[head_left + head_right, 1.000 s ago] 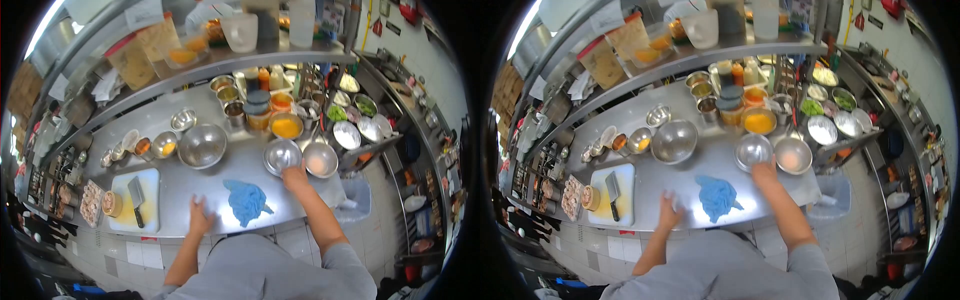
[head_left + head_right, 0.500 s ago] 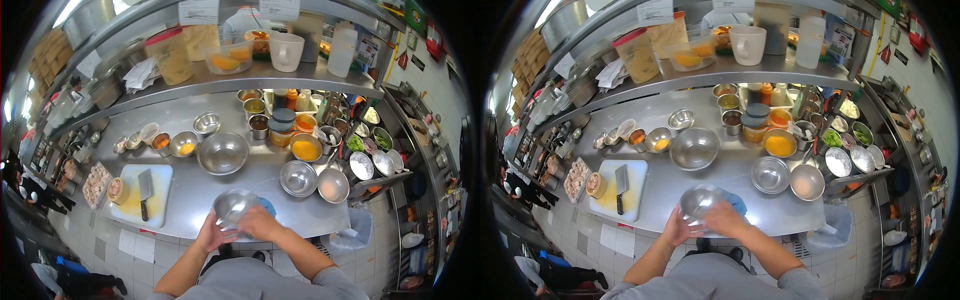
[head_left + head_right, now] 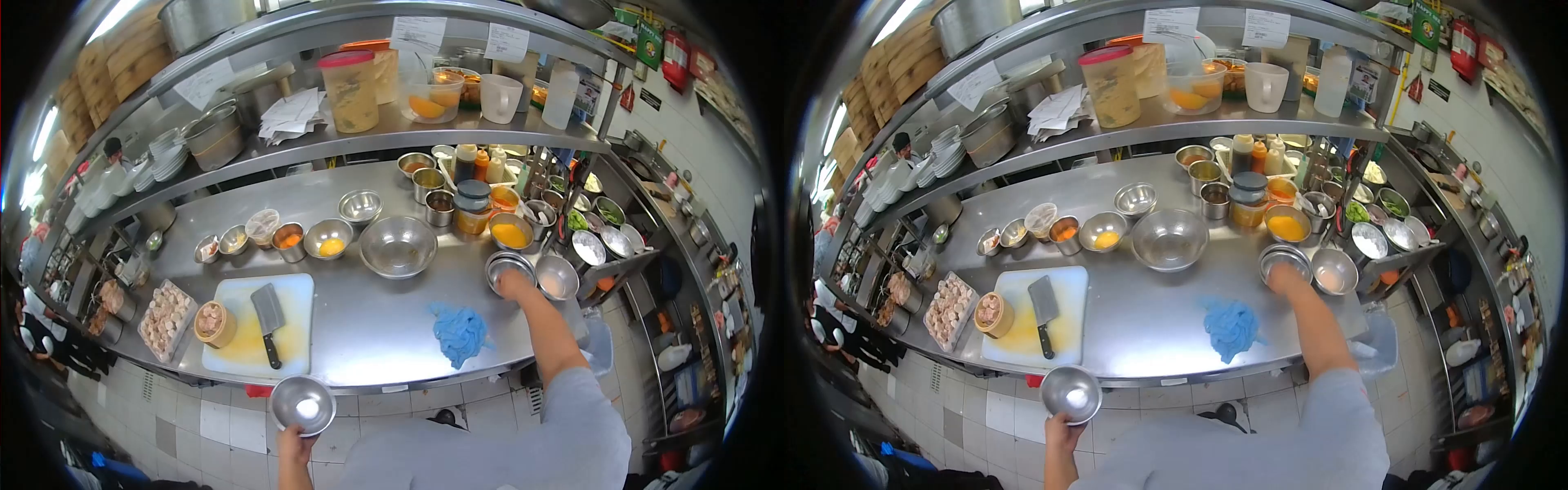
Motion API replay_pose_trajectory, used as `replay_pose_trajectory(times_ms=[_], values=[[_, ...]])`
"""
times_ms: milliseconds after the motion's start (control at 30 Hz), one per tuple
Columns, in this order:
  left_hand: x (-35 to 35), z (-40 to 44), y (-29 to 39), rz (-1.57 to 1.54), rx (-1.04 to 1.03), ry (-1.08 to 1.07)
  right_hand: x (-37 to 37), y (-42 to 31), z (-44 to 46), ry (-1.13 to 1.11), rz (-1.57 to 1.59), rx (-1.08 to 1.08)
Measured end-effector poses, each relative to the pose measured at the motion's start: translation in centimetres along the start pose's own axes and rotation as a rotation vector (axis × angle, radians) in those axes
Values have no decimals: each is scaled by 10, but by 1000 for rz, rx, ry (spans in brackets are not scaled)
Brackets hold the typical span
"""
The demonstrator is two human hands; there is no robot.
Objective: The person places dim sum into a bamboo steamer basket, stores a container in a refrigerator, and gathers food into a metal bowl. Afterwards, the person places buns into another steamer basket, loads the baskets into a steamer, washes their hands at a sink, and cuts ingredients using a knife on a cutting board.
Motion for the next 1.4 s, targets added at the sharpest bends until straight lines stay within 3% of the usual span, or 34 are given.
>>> replay_pose_trajectory(times_ms=[100,133,200,233,300,333,400,433,467,500,567,600,633,700,767,833,900,967,1033,1100,1167,1233,1300,1367,1400], values=[[108,-25,16,-133,-56,147,71,-53,-38,417,65,-259],[153,-24,15,-134,-53,144,79,-72,-44,418,62,-261],[245,-18,12,-311,-23,324,99,-103,-71,1028,313,-521],[258,-28,20,-325,-32,331,96,-126,-70,1024,318,-503],[280,-58,24,-375,36,320,82,-190,-66,1119,503,-66],[280,-66,32,-279,22,331,85,-258,-83,898,515,38],[256,-82,58,-182,9,335,34,-382,-89,570,602,450],[235,-87,76,-128,-25,246,14,-456,-117,711,390,722],[216,-91,90,-126,-62,247,-5,-524,-137,586,439,1047],[206,-89,98,-179,-47,222,-17,-585,-166,410,365,1239],[165,-105,130,-257,-3,67,-49,-677,-206,256,568,1485],[165,-99,136,-288,17,-75,-71,-710,-222,156,516,1620],[177,-93,132,-323,-7,-47,-81,-740,-244,119,402,1796],[208,-75,133,-288,-79,26,-91,-779,-269,59,328,1886],[237,-76,141,-338,-57,96,-97,-811,-259,-55,485,1945],[262,-78,152,-388,-21,130,-97,-843,-240,-181,647,1974],[305,-68,177,-401,-86,261,-68,-881,-203,63,650,1891],[349,-55,215,-399,-142,380,-53,-918,-135,81,708,1688],[383,-45,287,-287,-501,464,-48,-958,-36,251,588,1529],[398,-29,357,-297,-524,463,-56,-1000,69,-9,860,1122],[415,7,404,-553,-508,281,-109,-1042,201,-241,975,816],[428,57,453,-672,-488,149,-125,-1085,262,-392,1085,486],[458,121,487,-766,-505,135,-174,-1127,334,-460,971,428],[476,163,518,-819,-502,251,-200,-1173,338,-597,949,455],[483,168,533,-843,-548,256,-211,-1199,333,-485,775,823]])
Point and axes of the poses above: each hand's wrist, its own z-axis towards the middle knuckle, its own x-axis out of the back of the hand, y = z × x, the point moved 5 cm from there along z, towards the middle knuckle, and after that the axes turned 13 degrees about x, right-handed, at the moved point
